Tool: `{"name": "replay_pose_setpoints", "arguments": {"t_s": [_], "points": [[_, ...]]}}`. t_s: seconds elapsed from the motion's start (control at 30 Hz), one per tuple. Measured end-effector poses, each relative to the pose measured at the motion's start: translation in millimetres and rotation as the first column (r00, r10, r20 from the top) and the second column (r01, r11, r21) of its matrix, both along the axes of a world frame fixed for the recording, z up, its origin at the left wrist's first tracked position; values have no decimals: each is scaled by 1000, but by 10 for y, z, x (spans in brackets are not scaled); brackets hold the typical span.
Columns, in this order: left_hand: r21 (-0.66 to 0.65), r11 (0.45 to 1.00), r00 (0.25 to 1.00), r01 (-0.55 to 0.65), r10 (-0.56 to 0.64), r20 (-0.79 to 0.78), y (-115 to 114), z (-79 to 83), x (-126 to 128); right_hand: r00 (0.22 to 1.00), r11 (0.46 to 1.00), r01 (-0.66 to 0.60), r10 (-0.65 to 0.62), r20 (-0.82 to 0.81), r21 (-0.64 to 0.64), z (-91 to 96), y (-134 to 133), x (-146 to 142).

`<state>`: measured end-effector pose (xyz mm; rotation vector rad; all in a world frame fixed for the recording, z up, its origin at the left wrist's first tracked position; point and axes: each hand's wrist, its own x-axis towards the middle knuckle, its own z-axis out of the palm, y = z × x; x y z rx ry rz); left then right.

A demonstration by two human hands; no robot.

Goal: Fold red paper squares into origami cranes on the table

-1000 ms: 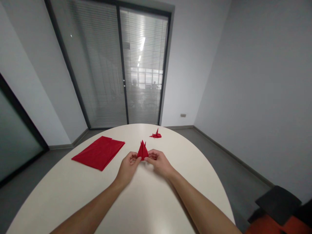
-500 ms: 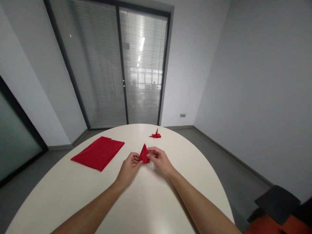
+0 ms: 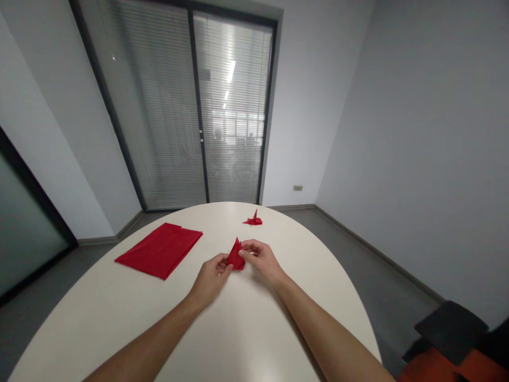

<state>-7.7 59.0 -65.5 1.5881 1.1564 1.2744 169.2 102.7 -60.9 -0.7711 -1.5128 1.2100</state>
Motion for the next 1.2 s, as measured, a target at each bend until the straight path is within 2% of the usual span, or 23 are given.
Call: {"name": "replay_pose_setpoints", "arguments": {"t_s": [0.43,0.73,0.93,1.2], "points": [[-7,1000,999,-22,22,27,24,-54,-17,1000,998,-20,20,-4,-65,21,8,-2],[-25,999,999,-19,20,37,16,-27,-7,997,991,-65,59,-58,-113,-45,32,-12],[-30,999,998,-24,26,63,11,-22,-2,999,991,-21,14,-50,-129,-74,69,11],[-96,988,990,-123,129,62,9,39,-32,978,951,-188,158,-135,-247,-55,-22,23]]}}
